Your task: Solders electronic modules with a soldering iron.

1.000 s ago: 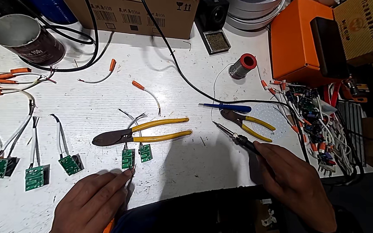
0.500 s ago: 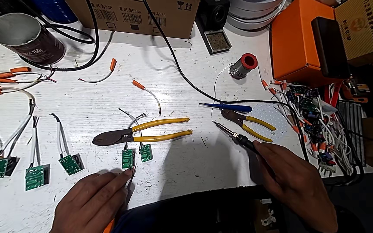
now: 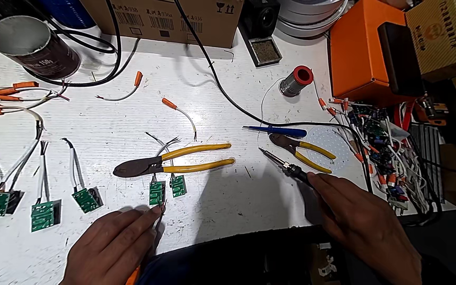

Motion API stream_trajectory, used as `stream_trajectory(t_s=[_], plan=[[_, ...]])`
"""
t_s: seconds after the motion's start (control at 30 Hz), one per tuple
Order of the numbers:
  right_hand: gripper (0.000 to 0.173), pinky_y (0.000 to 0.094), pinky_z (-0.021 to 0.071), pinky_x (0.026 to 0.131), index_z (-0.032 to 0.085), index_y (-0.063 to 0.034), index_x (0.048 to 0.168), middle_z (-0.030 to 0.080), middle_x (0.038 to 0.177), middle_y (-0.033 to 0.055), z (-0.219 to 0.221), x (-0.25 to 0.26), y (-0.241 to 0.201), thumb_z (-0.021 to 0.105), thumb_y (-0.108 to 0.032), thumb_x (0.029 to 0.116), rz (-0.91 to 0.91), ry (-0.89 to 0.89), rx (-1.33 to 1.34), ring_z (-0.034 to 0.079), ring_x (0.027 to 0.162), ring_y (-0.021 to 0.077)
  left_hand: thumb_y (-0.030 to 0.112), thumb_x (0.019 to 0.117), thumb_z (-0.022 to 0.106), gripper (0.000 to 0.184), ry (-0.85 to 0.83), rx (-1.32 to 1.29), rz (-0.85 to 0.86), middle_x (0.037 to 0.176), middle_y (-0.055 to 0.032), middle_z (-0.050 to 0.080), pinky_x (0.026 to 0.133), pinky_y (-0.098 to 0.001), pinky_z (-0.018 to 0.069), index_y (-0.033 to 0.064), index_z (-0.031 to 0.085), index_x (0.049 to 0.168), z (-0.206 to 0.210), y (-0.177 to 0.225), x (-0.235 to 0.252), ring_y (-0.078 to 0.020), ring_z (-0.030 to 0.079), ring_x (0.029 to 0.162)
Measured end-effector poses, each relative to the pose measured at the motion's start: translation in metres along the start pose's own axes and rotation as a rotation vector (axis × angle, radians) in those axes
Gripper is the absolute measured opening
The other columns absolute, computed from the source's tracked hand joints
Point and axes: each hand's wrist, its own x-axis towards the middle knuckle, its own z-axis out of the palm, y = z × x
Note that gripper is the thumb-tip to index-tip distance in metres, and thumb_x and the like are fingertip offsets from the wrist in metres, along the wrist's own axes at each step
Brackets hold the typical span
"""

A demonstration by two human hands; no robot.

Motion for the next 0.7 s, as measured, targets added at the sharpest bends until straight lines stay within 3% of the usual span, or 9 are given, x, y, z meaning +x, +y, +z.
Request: stream_trajectory(t_s=[0.7], plan=[[0.035,0.0382,0.0538,0.056,0.068,0.0009,0.122,0.072,0.104,0.0163,-0.0097,0.0070,-0.0064,0.047,-0.007,0.0949,-0.068,-0.069,-0.052,0.071,0.080,0.0307,0.016,0.1004,0.058,0.007,0.012,-0.004,0.005,0.123,-0.0089,0.072,0.091,-0.0377,0.0504,0.0105,0.062,0.101,0.0015,-0.0005,-0.0006,-0.0254,0.067,0.106]])
